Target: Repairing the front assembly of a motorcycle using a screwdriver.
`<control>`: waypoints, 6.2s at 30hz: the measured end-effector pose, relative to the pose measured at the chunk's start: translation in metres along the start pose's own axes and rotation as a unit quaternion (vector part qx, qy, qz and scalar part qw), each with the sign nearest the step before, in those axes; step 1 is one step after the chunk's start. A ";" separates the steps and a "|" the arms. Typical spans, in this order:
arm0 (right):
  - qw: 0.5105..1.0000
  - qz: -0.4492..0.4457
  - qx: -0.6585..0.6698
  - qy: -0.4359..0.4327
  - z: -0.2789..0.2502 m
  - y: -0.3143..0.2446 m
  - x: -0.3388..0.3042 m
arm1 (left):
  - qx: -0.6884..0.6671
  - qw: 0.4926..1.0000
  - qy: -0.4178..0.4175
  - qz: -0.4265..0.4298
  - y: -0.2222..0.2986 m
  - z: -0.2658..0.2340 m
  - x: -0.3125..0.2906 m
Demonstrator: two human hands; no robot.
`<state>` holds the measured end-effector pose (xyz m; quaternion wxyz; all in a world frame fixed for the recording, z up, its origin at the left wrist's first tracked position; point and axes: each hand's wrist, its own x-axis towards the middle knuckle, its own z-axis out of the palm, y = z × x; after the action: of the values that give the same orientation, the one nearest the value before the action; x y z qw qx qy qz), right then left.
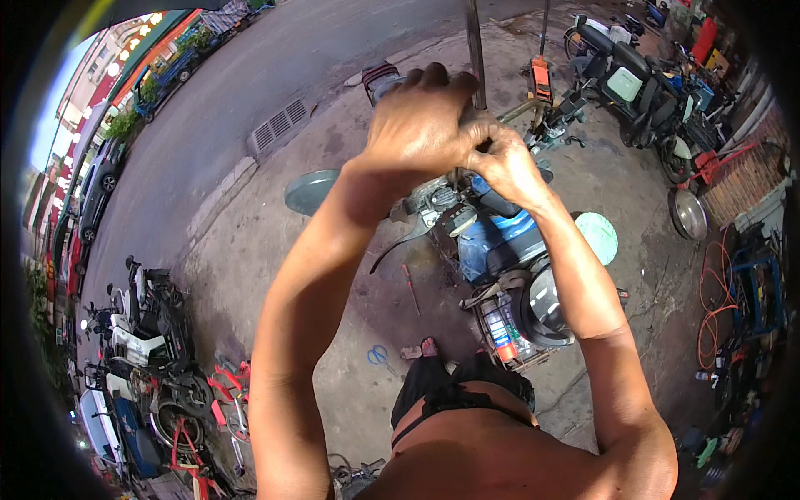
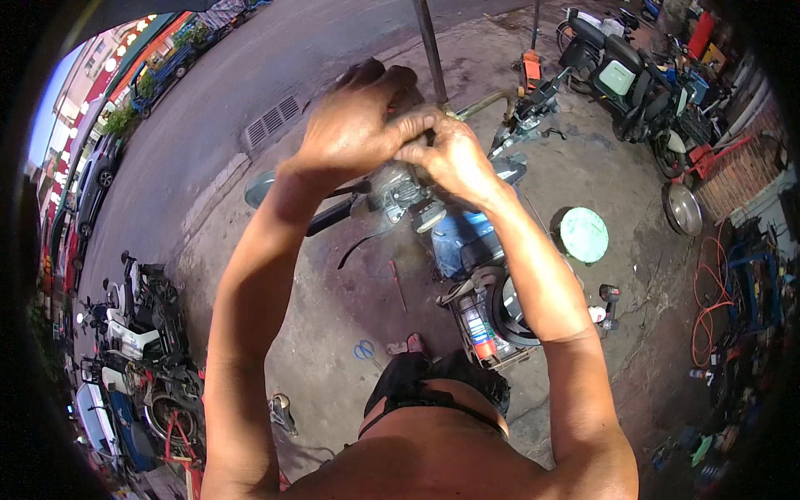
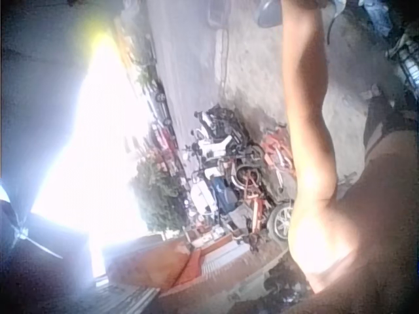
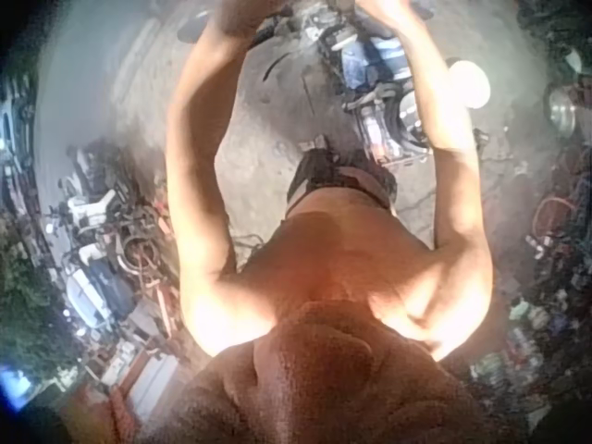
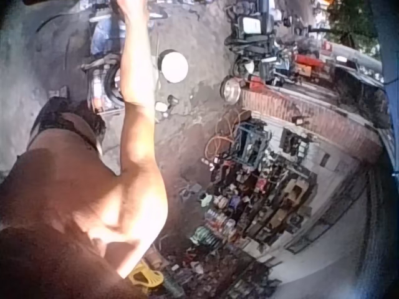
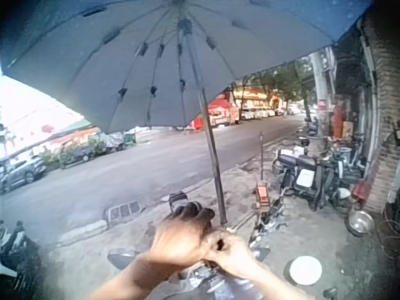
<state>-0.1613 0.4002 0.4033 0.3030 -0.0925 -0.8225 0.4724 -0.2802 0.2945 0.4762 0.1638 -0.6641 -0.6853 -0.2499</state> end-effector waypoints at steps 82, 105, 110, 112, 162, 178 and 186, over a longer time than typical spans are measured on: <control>0.991 0.084 -0.067 0.076 0.070 0.109 -0.063 | -0.484 0.847 0.170 -0.136 0.011 0.042 0.000; 0.988 0.137 -0.037 0.057 0.066 0.101 -0.062 | -0.552 0.790 0.200 -0.176 0.008 0.044 -0.004; 0.989 0.130 -0.041 0.065 0.068 0.104 -0.063 | -0.646 0.756 -0.066 -0.084 -0.012 0.034 0.000; 0.989 0.124 -0.045 0.064 0.068 0.107 -0.062 | -0.570 0.804 0.135 -0.099 0.012 0.052 0.003; 0.984 0.017 -0.142 0.102 0.083 0.091 -0.057 | -0.488 0.756 0.344 -0.267 -0.007 0.030 -0.035; 0.986 0.004 -0.128 0.107 0.084 0.095 -0.057 | -0.404 0.860 0.288 -0.118 -0.014 0.029 -0.030; 0.978 0.135 0.153 0.045 0.035 0.025 -0.037 | -0.510 0.852 -0.082 -0.082 -0.025 0.001 -0.020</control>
<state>-0.1557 0.3719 0.3538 0.2836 -0.1761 -0.7060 0.6246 -0.3038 0.2783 0.4614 -0.2759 -0.6137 -0.5242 -0.5219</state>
